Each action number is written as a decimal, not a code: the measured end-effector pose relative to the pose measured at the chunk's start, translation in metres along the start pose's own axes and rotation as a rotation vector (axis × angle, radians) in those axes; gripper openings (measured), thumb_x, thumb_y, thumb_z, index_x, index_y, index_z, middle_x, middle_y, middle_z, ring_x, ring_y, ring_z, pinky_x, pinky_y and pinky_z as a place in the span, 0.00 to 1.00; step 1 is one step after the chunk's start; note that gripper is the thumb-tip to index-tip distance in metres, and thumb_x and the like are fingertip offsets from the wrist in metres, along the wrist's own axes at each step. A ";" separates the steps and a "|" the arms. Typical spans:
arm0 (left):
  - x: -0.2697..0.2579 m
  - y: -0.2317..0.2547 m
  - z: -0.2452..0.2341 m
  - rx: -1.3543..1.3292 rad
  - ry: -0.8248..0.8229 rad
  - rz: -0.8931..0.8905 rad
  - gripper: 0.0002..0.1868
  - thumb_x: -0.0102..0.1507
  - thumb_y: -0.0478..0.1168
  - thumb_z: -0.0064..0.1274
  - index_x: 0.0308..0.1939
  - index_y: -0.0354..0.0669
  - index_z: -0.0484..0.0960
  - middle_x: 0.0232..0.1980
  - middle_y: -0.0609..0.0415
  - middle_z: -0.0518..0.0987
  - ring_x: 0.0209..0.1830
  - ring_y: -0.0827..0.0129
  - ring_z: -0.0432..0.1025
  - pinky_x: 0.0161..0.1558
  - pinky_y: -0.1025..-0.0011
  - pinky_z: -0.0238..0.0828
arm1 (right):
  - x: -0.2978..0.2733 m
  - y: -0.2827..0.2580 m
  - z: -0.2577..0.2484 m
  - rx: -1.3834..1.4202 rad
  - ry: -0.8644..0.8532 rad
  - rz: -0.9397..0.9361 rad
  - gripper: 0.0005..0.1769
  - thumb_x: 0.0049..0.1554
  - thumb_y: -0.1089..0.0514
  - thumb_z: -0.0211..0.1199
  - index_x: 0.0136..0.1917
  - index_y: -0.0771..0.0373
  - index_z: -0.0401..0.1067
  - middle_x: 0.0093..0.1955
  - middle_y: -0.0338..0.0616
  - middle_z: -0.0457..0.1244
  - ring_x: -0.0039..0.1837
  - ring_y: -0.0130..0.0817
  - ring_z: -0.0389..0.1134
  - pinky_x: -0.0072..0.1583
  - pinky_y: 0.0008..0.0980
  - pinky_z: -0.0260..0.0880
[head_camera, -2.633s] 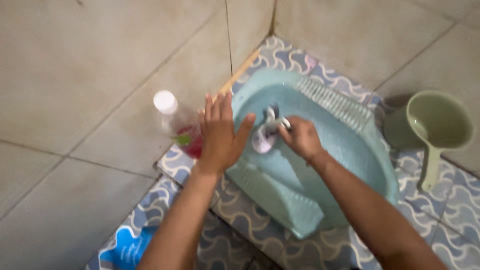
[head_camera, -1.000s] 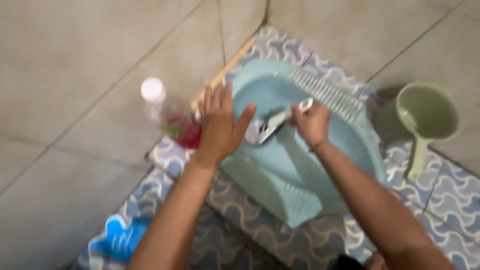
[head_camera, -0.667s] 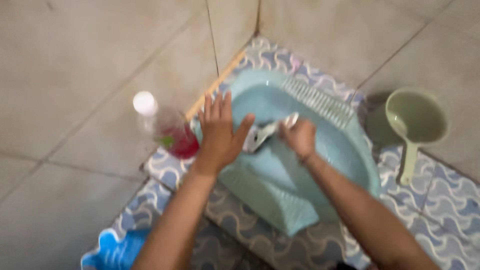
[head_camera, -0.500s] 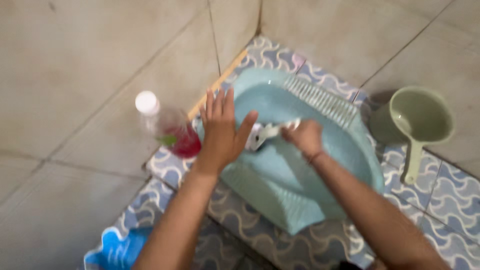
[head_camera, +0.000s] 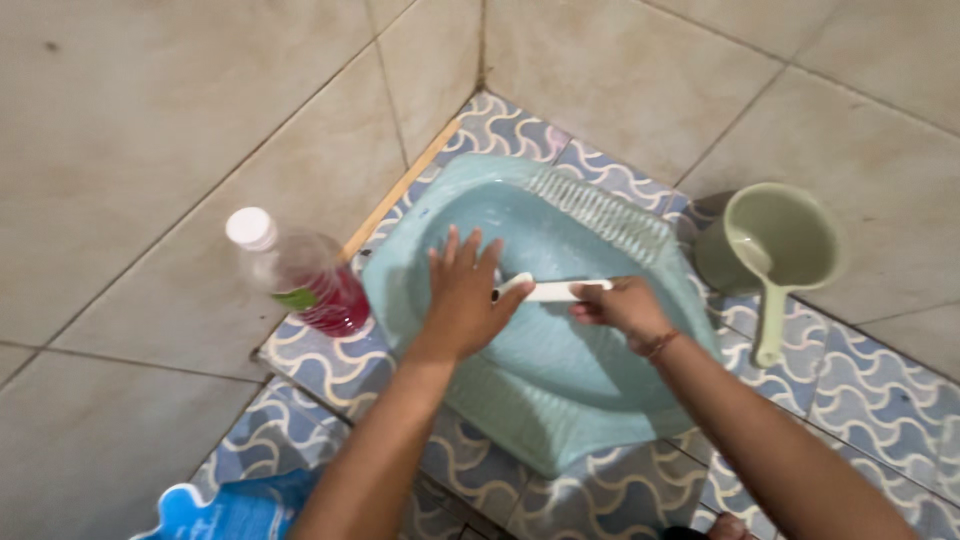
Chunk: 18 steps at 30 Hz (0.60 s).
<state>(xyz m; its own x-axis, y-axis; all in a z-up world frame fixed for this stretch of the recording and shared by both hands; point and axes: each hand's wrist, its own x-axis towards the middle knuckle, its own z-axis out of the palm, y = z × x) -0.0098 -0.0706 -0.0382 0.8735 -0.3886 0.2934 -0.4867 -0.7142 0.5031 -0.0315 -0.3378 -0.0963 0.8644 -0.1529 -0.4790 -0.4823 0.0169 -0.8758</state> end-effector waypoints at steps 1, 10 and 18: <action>0.000 0.003 0.011 0.014 -0.022 0.045 0.37 0.62 0.57 0.53 0.68 0.37 0.71 0.72 0.35 0.64 0.76 0.35 0.50 0.70 0.34 0.38 | 0.000 0.003 0.004 0.032 0.005 -0.019 0.15 0.59 0.59 0.64 0.50 0.76 0.78 0.43 0.51 0.72 0.41 0.33 0.74 0.44 0.29 0.77; 0.011 0.046 0.064 -0.032 -0.133 0.060 0.10 0.64 0.35 0.48 0.48 0.45 0.78 0.45 0.48 0.80 0.49 0.51 0.75 0.44 0.52 0.71 | -0.036 -0.024 0.022 -0.063 0.011 -0.115 0.21 0.62 0.51 0.58 0.48 0.75 0.78 0.44 0.50 0.73 0.45 0.35 0.77 0.50 0.33 0.79; 0.009 0.047 0.109 -0.118 -0.160 0.214 0.08 0.65 0.36 0.46 0.42 0.40 0.81 0.45 0.46 0.82 0.47 0.49 0.76 0.45 0.53 0.72 | -0.056 -0.021 0.002 -1.187 0.078 -0.774 0.16 0.54 0.63 0.57 0.57 0.65 0.68 0.52 0.61 0.68 0.51 0.60 0.72 0.53 0.52 0.71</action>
<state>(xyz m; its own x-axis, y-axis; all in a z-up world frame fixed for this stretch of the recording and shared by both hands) -0.0234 -0.1708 -0.1007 0.7372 -0.6166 0.2762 -0.6505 -0.5371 0.5370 -0.0699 -0.3271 -0.0511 0.9700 0.2055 0.1302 0.2375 -0.9160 -0.3234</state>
